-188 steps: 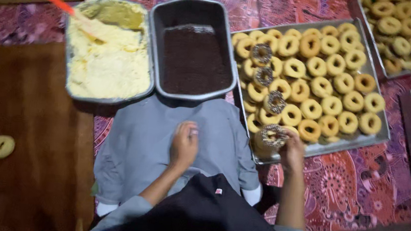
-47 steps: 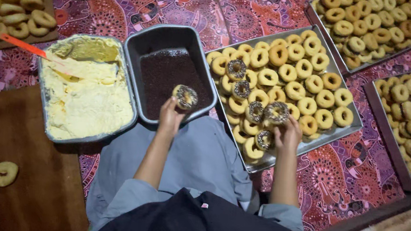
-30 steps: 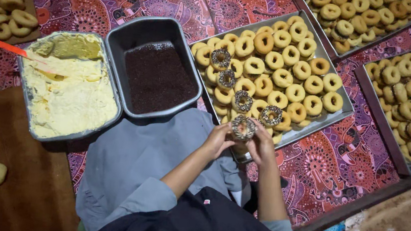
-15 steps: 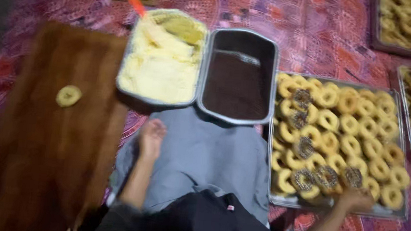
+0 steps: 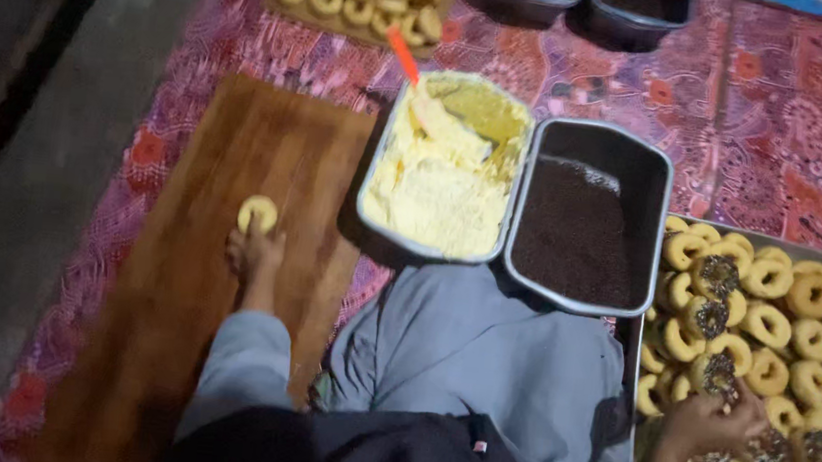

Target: The person repeatedly picks up ring-shaped donuts, fills their centers with a yellow paste using a small spatula, and places them onto a metal tray. The process is repeated for multiple donuts throughout the clip.

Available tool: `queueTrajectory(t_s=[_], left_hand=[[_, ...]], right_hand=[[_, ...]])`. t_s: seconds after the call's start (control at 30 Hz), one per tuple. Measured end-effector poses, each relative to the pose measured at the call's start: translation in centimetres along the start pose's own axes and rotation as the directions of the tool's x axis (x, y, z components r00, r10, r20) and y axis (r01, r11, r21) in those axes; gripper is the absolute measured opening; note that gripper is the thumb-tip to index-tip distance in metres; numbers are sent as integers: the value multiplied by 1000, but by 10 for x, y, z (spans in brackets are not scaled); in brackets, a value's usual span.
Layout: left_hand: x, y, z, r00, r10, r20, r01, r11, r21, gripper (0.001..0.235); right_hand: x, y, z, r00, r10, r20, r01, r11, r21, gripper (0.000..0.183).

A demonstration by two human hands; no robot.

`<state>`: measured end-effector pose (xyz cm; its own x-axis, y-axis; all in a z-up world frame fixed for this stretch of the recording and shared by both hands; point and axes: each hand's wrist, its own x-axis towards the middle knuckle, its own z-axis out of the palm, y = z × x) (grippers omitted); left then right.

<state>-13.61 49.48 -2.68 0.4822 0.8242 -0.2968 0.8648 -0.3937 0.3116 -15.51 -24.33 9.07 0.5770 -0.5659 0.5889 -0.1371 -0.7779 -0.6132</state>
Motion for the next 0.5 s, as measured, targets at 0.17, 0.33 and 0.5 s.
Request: queueTrajectory(t_s=[0.17,0.33,0.5], left_hand=[[-50,9,6,961,244,-129,-244,970,18,53],[-240,56,61,726,503,-468,-687,514,-513,52],[-380,154,88,352,925,-147,-818,227,-529,52]], right_hand=[[-32,-38,9,985,-15,171,-12,987,159,25],[-79,-98,40,443,136,886,-801,504,323,57],[-106,-84,89,99,-298,950,-778,572,260,62]])
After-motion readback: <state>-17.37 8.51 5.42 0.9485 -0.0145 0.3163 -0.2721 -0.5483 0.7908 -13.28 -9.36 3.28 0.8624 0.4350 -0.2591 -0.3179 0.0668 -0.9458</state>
